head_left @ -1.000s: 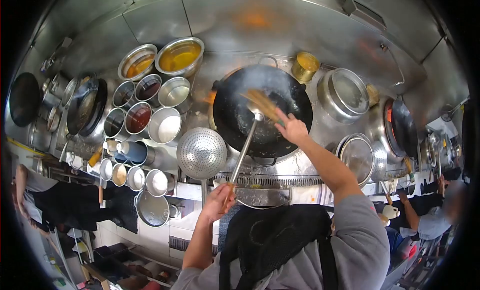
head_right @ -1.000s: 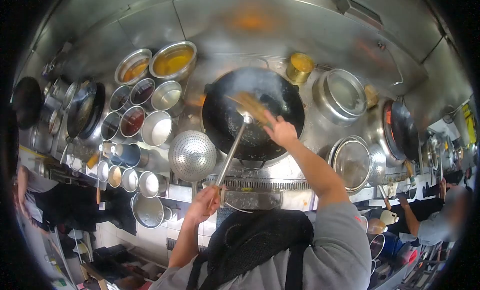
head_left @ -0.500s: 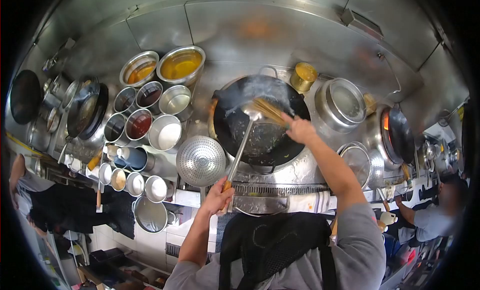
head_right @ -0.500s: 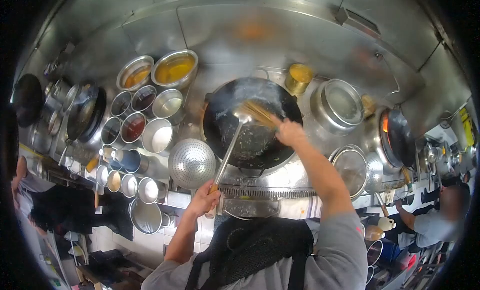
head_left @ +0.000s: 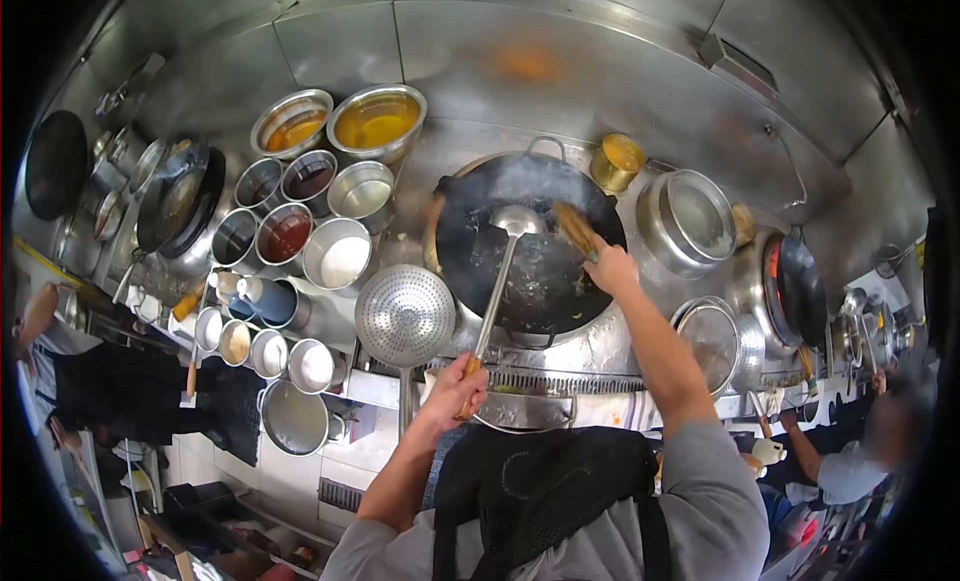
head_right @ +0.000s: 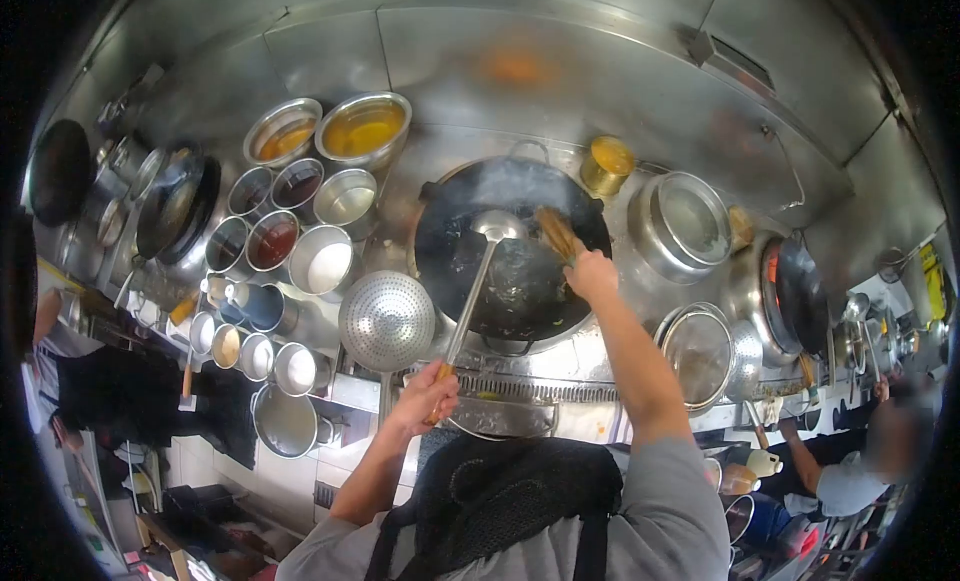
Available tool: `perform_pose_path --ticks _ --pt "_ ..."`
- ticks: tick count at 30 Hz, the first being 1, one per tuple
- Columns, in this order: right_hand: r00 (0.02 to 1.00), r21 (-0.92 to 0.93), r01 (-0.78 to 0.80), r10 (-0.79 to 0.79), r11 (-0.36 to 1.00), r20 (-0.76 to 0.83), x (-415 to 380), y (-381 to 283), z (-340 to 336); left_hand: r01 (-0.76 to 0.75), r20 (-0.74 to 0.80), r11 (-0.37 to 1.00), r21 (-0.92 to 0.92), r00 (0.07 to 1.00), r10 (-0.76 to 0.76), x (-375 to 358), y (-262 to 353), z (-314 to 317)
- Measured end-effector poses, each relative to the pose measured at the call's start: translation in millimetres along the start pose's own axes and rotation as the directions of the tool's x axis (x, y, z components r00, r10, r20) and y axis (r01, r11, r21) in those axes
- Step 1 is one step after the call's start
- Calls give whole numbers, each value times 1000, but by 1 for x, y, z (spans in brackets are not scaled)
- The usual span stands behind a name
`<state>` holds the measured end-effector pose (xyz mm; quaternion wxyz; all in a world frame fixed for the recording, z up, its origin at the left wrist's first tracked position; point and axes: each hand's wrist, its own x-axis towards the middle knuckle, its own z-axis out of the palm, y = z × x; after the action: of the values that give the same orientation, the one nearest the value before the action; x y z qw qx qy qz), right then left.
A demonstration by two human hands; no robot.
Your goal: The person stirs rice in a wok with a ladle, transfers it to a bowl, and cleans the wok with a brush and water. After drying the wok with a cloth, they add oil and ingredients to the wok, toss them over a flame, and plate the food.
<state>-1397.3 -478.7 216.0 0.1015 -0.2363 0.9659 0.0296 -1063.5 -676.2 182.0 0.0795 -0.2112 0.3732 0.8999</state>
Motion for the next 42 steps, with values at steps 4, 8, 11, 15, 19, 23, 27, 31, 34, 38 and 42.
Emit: perform_pose_path --ticks 4,8,11,15,19,23,27,31,34,38,42 --pt "990 195 -43 68 980 -123 -63 -43 16 -5 45 992 -125 999 11 5 3 24" --pt "992 141 -76 90 987 -90 -45 -11 17 13 60 968 -249 998 2 -8 11 27" --pt "949 323 -68 161 944 -270 -58 -22 9 41 67 959 -281 997 -23 -8 7 23" --pt "983 113 -17 37 993 -179 -36 -10 1 70 108 931 -360 994 -33 -12 9 23" --pt "984 33 20 -14 999 -175 -38 -21 -14 47 -7 994 103 999 -46 -19 8 17" --pt "895 -95 393 -404 915 -190 -72 -63 16 118 76 991 -55 991 -114 -12 10 4" --pt "972 -32 99 -104 995 -211 -11 -20 9 -218 74 486 846 952 297 -24 -21 -14" --pt "951 -96 156 -176 983 -254 -4 34 -76 -158 102 64 985 848 519 -46 -19 -49" --pt "776 212 198 -21 957 -631 -40 32 -116 -96 107 -47 994 851 514 -54 -5 -52" --pt "909 -419 390 -414 820 35 -40 87 -133 -205 262 -164 965 801 539 -63 24 -44" --pt "847 -100 210 -232 972 -479 -84 100 -197 -268 297 -138 953 752 588 -54 28 -27"
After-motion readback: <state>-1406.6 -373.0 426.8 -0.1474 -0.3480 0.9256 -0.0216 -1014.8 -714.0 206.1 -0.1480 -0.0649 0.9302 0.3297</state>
